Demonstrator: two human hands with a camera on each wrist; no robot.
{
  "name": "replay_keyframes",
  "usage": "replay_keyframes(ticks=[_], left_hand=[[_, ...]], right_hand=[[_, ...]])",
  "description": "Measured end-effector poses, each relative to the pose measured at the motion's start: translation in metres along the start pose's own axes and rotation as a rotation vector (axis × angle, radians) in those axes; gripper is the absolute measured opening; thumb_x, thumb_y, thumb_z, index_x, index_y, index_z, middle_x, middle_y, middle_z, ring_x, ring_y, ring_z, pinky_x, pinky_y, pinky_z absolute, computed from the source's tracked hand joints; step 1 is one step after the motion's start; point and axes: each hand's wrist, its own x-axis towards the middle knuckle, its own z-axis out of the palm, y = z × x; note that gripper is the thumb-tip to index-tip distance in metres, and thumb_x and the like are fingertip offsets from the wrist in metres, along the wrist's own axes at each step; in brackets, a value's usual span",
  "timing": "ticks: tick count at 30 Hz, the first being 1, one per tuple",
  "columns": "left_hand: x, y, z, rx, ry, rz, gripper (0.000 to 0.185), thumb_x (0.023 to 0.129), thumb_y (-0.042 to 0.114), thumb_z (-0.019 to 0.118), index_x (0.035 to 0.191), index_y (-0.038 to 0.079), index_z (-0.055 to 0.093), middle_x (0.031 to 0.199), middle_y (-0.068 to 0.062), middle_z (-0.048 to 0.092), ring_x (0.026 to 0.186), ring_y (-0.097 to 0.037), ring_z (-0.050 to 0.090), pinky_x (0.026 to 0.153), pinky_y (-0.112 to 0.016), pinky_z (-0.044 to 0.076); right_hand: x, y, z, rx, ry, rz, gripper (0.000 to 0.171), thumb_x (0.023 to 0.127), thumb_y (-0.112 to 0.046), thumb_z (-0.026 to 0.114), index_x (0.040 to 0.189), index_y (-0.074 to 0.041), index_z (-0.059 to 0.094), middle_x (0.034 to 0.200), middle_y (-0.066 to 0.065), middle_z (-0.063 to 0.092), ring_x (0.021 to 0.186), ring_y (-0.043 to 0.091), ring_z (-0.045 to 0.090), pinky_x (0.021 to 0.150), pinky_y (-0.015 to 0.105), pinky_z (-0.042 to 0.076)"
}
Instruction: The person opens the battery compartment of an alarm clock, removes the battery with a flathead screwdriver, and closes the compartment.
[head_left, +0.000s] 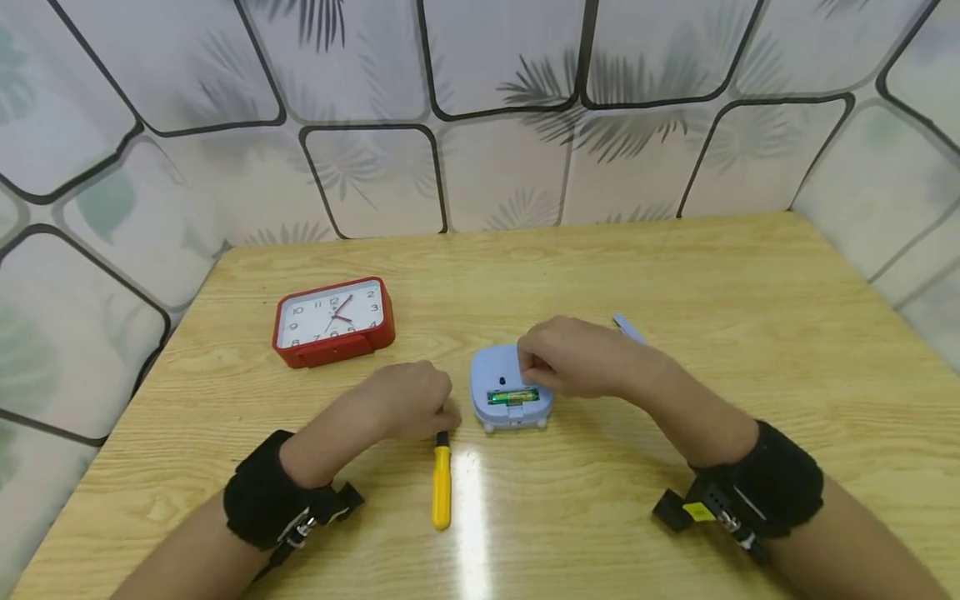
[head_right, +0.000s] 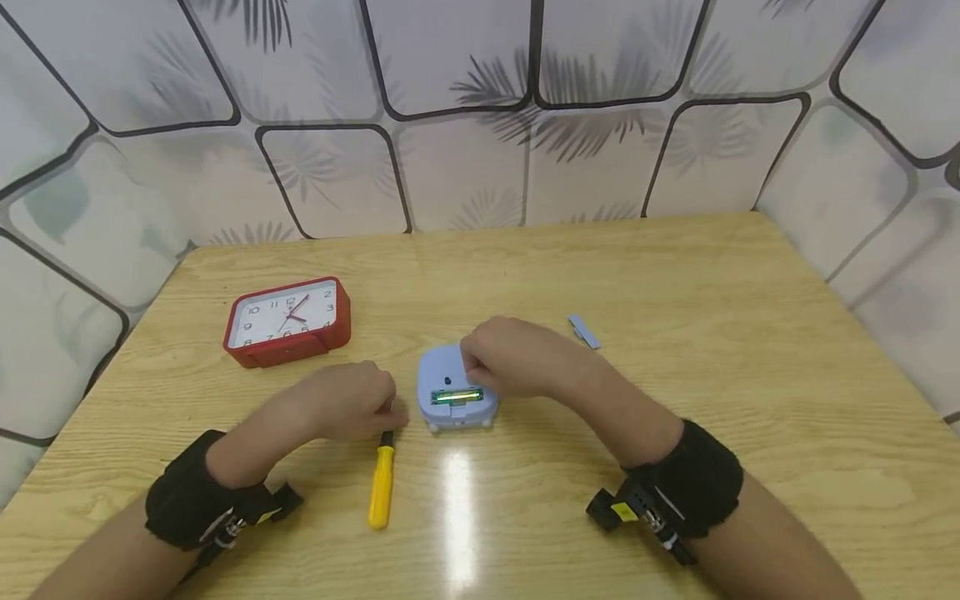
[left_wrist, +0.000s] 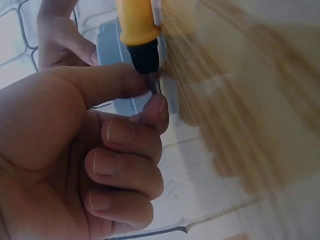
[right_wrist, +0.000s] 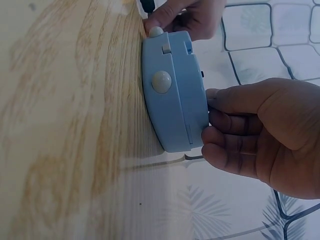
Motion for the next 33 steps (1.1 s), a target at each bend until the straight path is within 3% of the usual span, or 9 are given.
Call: replay_keyframes(ticks=[3, 14, 18, 25, 33], left_hand=[[-0.0004, -0.0004, -0.0016, -0.015, 0.010, -0.006, 0.030, 0.089, 0.028, 0.059, 0.063, 0.014, 0.054, 0.054, 0.004, 0.038, 0.049, -0.011, 0.041, 0.048, -0.024, 0.034], [0.0003, -0.0013, -0.0010, -0.078, 0.040, 0.014, 0.031, 0.092, 0.025, 0.054, 0.064, 0.014, 0.054, 0.055, 0.003, 0.046, 0.049, -0.011, 0.048, 0.049, -0.023, 0.040], [0.0012, -0.0031, 0.0003, -0.066, 0.074, 0.031, 0.025, 0.093, 0.022, 0.052, 0.069, 0.014, 0.055, 0.058, 0.002, 0.050, 0.052, -0.012, 0.050, 0.051, -0.024, 0.042], [0.0011, -0.0032, -0.0030, -0.048, 0.205, 0.062, 0.010, 0.091, 0.016, 0.057, 0.082, 0.010, 0.059, 0.066, 0.000, 0.052, 0.059, -0.014, 0.050, 0.056, -0.024, 0.042], [-0.0028, -0.0016, -0.0089, -0.046, 0.218, 0.028, 0.012, 0.088, 0.020, 0.063, 0.095, 0.011, 0.059, 0.082, 0.000, 0.062, 0.067, -0.012, 0.054, 0.060, -0.024, 0.047]], right_hand=[[0.0006, -0.0003, -0.0021, -0.003, -0.004, 0.002, 0.013, 0.087, -0.014, 0.064, 0.075, -0.016, 0.059, 0.069, -0.008, 0.054, 0.064, 0.006, 0.046, 0.062, 0.022, 0.042], [0.0000, 0.0012, -0.0012, -0.003, -0.002, -0.003, 0.012, 0.087, -0.014, 0.064, 0.076, -0.017, 0.059, 0.069, -0.008, 0.053, 0.064, 0.006, 0.046, 0.061, 0.022, 0.042], [0.0011, 0.0016, -0.0008, -0.002, 0.002, -0.005, 0.013, 0.087, -0.014, 0.064, 0.075, -0.017, 0.059, 0.069, -0.008, 0.053, 0.064, 0.006, 0.046, 0.061, 0.022, 0.042], [0.0021, 0.0015, 0.0006, -0.003, 0.006, -0.011, 0.013, 0.086, -0.014, 0.065, 0.075, -0.017, 0.059, 0.069, -0.008, 0.053, 0.063, 0.006, 0.046, 0.061, 0.022, 0.042], [0.0014, 0.0003, 0.0008, -0.005, -0.005, 0.003, 0.013, 0.087, -0.014, 0.064, 0.075, -0.017, 0.059, 0.069, -0.008, 0.053, 0.064, 0.006, 0.046, 0.061, 0.022, 0.042]])
